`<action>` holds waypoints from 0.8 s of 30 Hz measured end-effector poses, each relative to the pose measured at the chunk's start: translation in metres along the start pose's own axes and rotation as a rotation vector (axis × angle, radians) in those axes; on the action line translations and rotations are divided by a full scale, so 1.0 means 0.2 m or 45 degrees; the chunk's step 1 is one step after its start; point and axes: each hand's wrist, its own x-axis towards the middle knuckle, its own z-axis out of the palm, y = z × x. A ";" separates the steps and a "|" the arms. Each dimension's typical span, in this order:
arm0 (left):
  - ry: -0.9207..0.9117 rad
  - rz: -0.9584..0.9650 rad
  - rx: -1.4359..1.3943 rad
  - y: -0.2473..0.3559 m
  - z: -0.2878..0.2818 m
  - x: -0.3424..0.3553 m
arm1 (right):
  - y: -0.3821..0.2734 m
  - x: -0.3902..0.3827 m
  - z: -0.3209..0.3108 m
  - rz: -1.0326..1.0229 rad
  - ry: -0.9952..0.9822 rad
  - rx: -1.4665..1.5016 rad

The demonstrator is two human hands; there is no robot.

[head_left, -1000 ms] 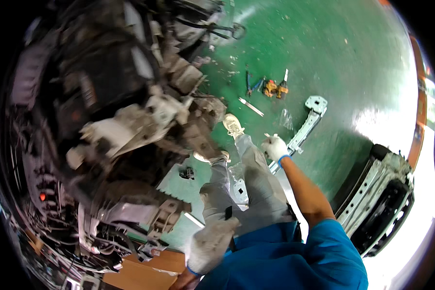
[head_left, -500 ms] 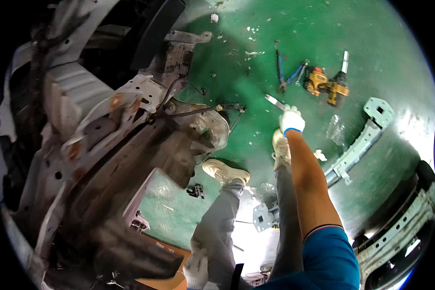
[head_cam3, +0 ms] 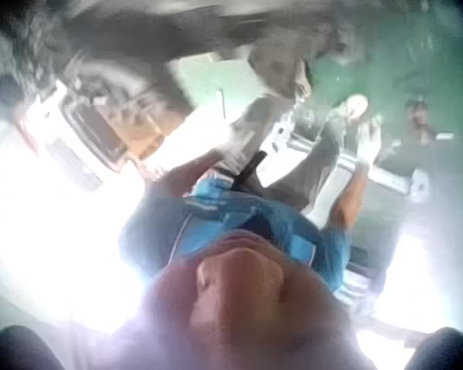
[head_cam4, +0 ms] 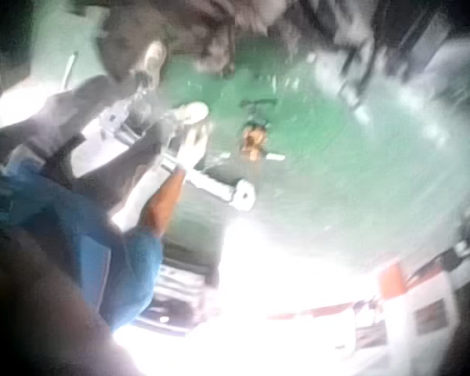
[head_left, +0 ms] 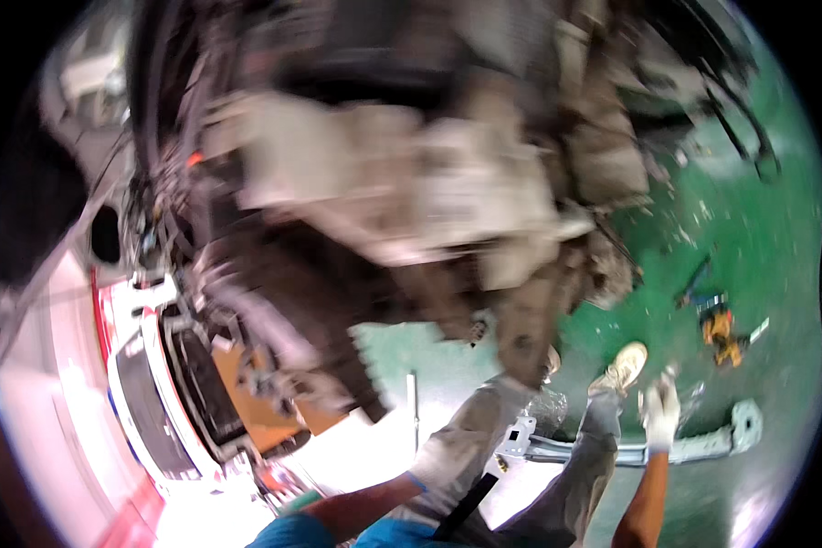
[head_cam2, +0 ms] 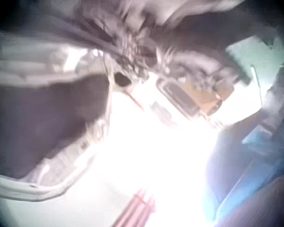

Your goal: The person retrieves small metal fasteners from a container in a workshop and walks to a disassembled vehicle. They then install a large radiator assembly into the front of the car, securing it with the fasteners by hand. The person works on the engine bay components, adjusting and tightening parts of the radiator support structure.

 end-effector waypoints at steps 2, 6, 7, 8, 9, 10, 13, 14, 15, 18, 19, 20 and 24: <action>0.498 0.236 -0.192 0.28 -0.23 -0.28 | -0.78 -0.55 0.05 -0.071 -0.183 -0.331; 0.774 0.657 -0.448 0.48 -0.96 -0.62 | -1.58 -1.19 0.28 -0.456 -0.321 -0.762; 0.846 0.667 -0.433 0.46 -1.10 -0.68 | -1.78 -1.29 0.42 -0.576 -0.341 -0.918; 0.994 0.670 -0.310 0.37 -1.24 -0.67 | -1.95 -1.33 0.57 -0.671 -0.470 -0.956; 1.137 0.644 -0.182 0.29 -1.37 -0.67 | -2.07 -1.34 0.71 -0.907 -0.534 -1.062; 1.275 0.617 -0.055 0.21 -1.51 -0.65 | -2.16 -1.35 0.84 -0.908 -0.597 -1.129; 1.669 0.426 0.005 0.05 -1.83 -0.53 | -2.42 -1.35 1.17 -1.325 -0.605 -1.528; 1.721 0.382 -0.050 0.03 -1.92 -0.50 | -2.51 -1.37 1.26 -1.382 -0.583 -1.641; 1.775 0.350 -0.111 0.01 -1.97 -0.48 | -2.58 -1.39 1.33 -1.386 -0.567 -1.728; 1.735 0.373 -0.130 -0.05 -2.03 -0.46 | -2.75 -1.43 1.54 -1.535 -0.479 -2.016; 1.784 0.468 -0.039 -0.07 -2.04 -0.45 | -2.79 -1.44 1.59 -1.685 -0.424 -2.122; 1.793 0.503 -0.058 -0.09 -2.03 -0.43 | -2.82 -1.45 1.64 -1.751 -0.391 -2.224; 1.777 0.533 -0.139 -0.14 -2.01 -0.40 | -2.92 -1.41 1.81 -1.784 -0.355 -2.612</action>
